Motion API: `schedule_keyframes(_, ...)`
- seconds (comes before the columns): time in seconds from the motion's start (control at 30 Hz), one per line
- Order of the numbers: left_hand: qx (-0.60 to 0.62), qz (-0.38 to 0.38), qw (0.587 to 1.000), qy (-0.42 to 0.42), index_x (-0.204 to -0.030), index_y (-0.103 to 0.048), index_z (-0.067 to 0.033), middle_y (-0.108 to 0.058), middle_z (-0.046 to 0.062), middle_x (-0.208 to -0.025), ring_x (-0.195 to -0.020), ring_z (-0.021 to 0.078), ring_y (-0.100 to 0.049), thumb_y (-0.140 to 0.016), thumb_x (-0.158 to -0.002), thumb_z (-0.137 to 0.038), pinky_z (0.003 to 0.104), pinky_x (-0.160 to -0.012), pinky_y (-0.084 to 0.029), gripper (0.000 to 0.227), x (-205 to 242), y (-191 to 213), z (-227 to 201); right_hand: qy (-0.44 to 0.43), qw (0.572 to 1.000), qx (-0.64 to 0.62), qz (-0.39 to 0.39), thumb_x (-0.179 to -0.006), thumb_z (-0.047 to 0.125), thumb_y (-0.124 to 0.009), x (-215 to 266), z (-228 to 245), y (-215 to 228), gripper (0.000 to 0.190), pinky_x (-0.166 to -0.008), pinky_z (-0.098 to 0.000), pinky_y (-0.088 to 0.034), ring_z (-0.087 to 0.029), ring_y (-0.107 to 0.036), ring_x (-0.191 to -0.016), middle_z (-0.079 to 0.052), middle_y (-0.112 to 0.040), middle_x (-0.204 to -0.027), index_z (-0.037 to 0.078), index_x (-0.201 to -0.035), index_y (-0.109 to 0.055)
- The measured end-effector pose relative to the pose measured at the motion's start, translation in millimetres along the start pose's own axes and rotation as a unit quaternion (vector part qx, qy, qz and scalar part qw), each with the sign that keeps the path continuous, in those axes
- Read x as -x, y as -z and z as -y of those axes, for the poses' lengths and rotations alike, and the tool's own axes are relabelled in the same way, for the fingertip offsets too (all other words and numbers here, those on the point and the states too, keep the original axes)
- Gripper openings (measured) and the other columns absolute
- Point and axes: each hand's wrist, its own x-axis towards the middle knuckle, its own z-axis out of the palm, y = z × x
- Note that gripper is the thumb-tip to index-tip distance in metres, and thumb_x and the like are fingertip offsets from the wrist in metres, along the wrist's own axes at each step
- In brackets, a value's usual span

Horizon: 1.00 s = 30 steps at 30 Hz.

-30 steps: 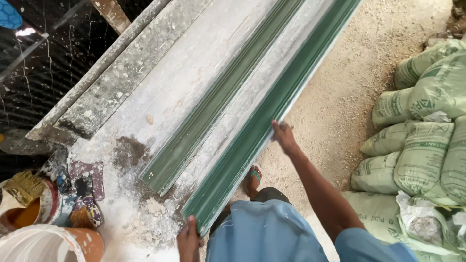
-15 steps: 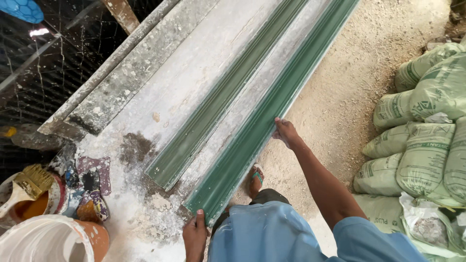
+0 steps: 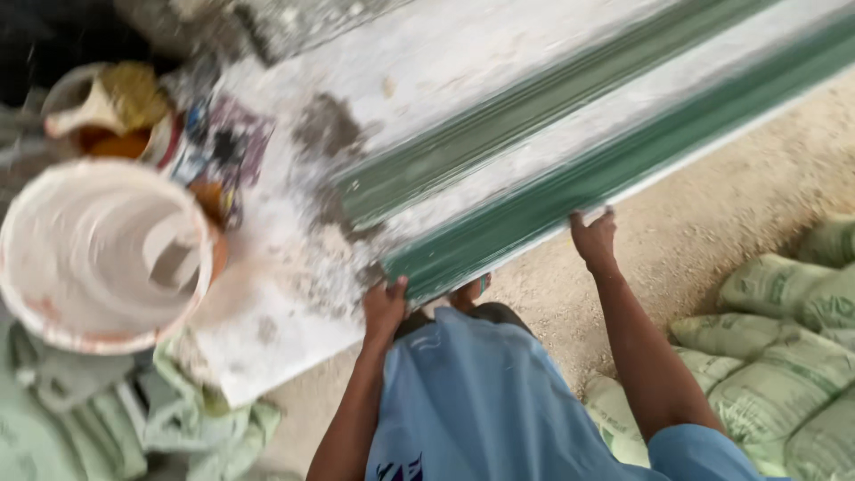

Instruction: The person brushes debris off of gypsum molds, wipes the surfaces, and applies a paste or material using various scrapers and sponges at a workshop table.

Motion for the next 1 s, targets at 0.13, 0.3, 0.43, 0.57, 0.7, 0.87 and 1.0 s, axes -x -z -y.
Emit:
schedule_keyframes(0.13,0.088,0.007,0.996,0.008,-0.074,-0.063,-0.0030,-0.063,0.014,-0.051,-0.055,0.0321,-0.072,-0.066,-0.095,-0.040,0.042,-0.066,-0.056,0.043,20,3,-5,0.072,0.993,-0.008,-0.092,-0.113,0.036,-0.040,6,-7,-35,0.062,-0.104,-0.0675,-0.050,-0.059,-0.049,-0.131,-0.043,-0.038,-0.146,0.002,-0.159,-0.013)
schedule_keyframes(0.3,0.122,0.008,0.992,0.045,-0.079,-0.068,-0.0026,-0.062,0.012,-0.051,-0.047,0.0262,-0.070,-0.070,-0.094,-0.040,0.037,-0.057,-0.058,0.040,23,2,-8,0.036,0.992,-0.083,-0.093,-0.116,0.045,-0.027,34,-2,-51,0.058,-0.092,-0.0586,-0.061,-0.057,-0.048,-0.134,-0.034,-0.027,-0.160,0.014,-0.162,-0.009)
schedule_keyframes(0.43,0.134,0.002,0.990,0.048,-0.079,-0.069,-0.0035,-0.062,0.010,-0.051,-0.053,0.0288,-0.072,-0.069,-0.095,-0.040,0.038,-0.062,-0.057,0.040,18,0,-5,0.055,0.987,-0.131,-0.070,-0.121,0.041,-0.030,24,-12,-48,0.062,-0.095,-0.0709,-0.053,-0.057,-0.032,-0.147,-0.030,-0.014,-0.168,0.032,-0.163,0.014)
schedule_keyframes(0.57,0.024,-0.008,1.000,0.003,-0.092,-0.078,-0.0055,-0.074,0.022,-0.078,-0.084,0.0457,-0.074,-0.064,-0.097,-0.047,0.055,-0.075,-0.057,0.044,8,9,4,0.020,0.986,-0.168,-0.007,-0.117,0.047,-0.038,36,-10,-37,0.069,-0.103,-0.0752,-0.044,-0.056,-0.019,-0.152,-0.032,-0.006,-0.168,0.021,-0.165,0.004)
schedule_keyframes(0.7,-0.008,-0.093,0.995,0.034,-0.111,-0.070,-0.0004,-0.071,0.034,-0.101,-0.101,0.0543,-0.068,-0.048,-0.103,-0.038,0.067,-0.087,-0.053,0.044,-14,70,-71,0.007,0.995,0.092,-0.025,-0.101,0.056,-0.057,21,-3,5,0.097,-0.126,-0.0673,-0.006,-0.053,-0.005,-0.155,-0.033,0.000,-0.168,0.004,-0.168,-0.011)
schedule_keyframes(0.87,0.036,-0.104,0.992,-0.054,-0.114,-0.069,0.0035,-0.069,0.033,-0.105,-0.107,0.0556,-0.066,-0.049,-0.106,-0.057,0.066,-0.088,-0.053,0.064,-101,70,-105,0.552,0.784,0.234,-0.161,-0.094,0.018,-0.077,-9,40,-16,0.063,-0.122,-0.0534,-0.026,-0.047,-0.048,-0.138,-0.033,-0.056,-0.143,-0.001,-0.150,-0.058)
schedule_keyframes(1.0,0.028,-0.146,0.989,-0.010,-0.121,-0.067,0.0088,-0.068,0.033,-0.112,-0.111,0.0555,-0.064,-0.058,-0.102,-0.050,0.067,-0.089,-0.053,0.062,-125,60,-116,0.640,0.729,0.237,-0.056,-0.091,0.021,-0.073,-20,114,-58,0.056,-0.121,-0.0573,-0.032,-0.044,-0.052,-0.138,-0.026,-0.062,-0.138,-0.002,-0.141,-0.062)
